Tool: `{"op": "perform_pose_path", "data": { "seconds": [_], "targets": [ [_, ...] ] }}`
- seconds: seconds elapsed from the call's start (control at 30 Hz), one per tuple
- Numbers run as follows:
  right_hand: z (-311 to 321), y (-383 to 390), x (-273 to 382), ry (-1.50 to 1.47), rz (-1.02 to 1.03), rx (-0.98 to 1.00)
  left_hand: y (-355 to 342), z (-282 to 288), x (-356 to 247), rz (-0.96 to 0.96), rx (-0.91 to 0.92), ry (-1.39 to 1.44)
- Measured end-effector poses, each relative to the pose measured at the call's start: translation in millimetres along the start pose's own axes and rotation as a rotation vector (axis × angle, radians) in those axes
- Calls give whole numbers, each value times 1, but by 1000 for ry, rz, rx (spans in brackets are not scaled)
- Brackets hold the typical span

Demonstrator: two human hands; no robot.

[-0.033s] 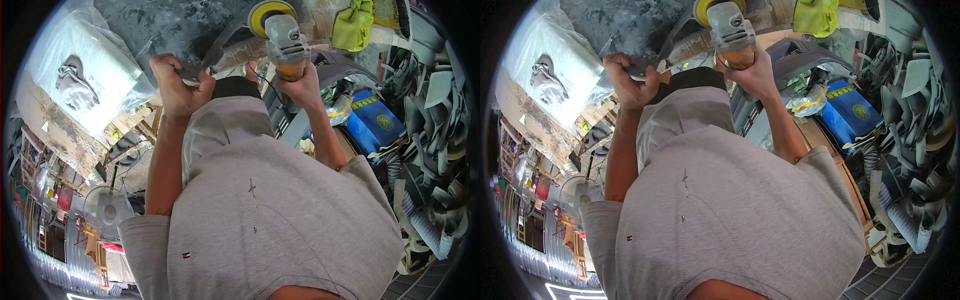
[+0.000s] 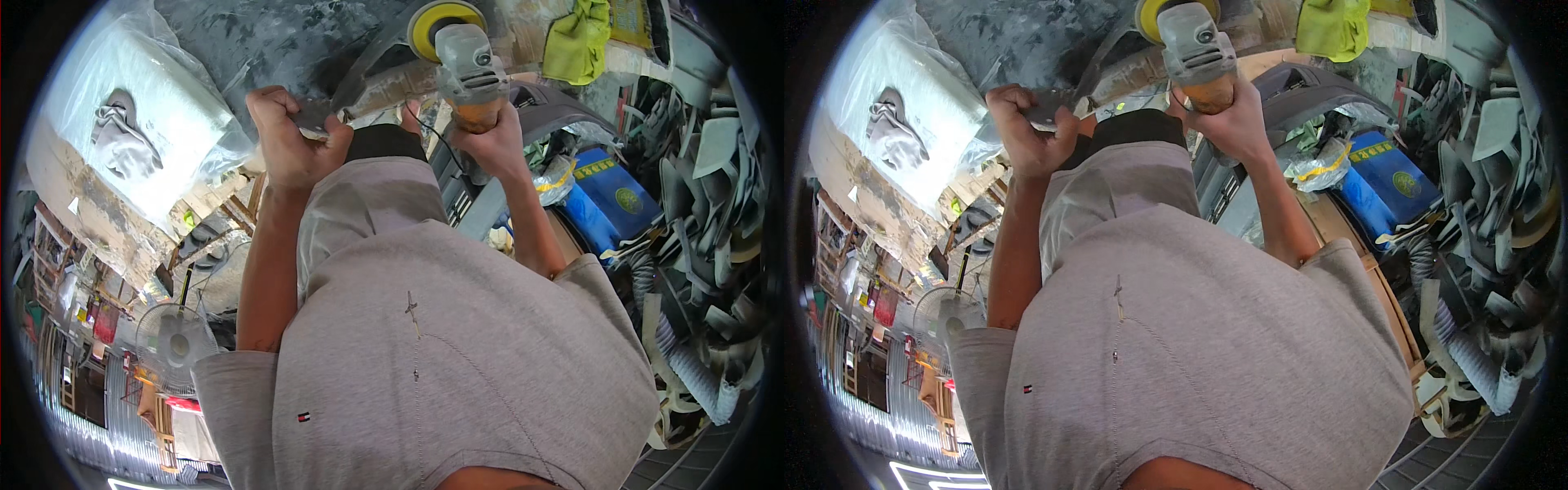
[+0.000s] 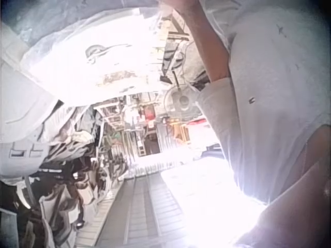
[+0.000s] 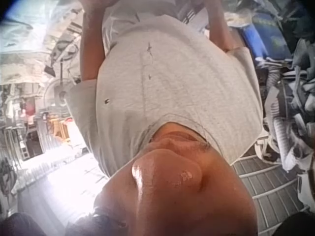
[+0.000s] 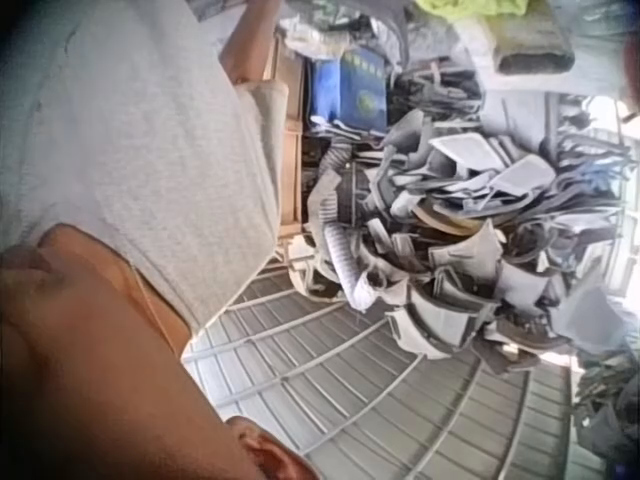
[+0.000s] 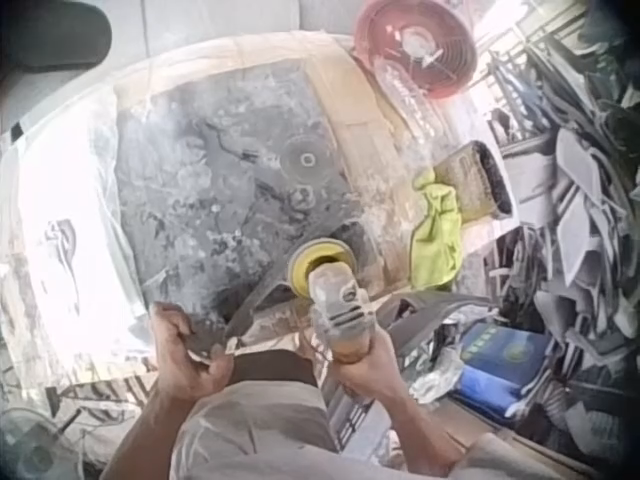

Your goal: Grinding a small metal or composite part using a hand-held angle grinder at a workbench.

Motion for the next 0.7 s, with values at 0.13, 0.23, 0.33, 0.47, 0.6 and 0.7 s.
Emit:
{"op": "perform_pose_path", "data": {
  "seconds": [0.13,0.23,0.33,0.47,0.6,0.7],
  "targets": [
    [6,-3,-7,116,56,-17,-2,0,-2,-6,-3,-24],
    [9,-5,-11,125,82,-56,-1,1,-2,-1,-8,-13],
    [8,-7,-13,137,103,-44,0,0,1,8,-6,7],
    [7,-6,-10,129,107,-40,-4,1,-5,-62,-3,-19],
    [5,-6,-7,124,108,-49,-4,1,-5,-56,-9,-21],
    [6,-8,-7,161,126,-49,-4,0,-6,-88,-15,-23]
  ]
}}
Point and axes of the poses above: each hand's wrist, its own y-axis away from the middle knuckle, its own z-axis out of the back of the hand, x = y × z, the point moved 6 cm from there along -y, towards the middle knuckle, and after that the axes turned 7 degrees about -z, right-handed, at the moved point
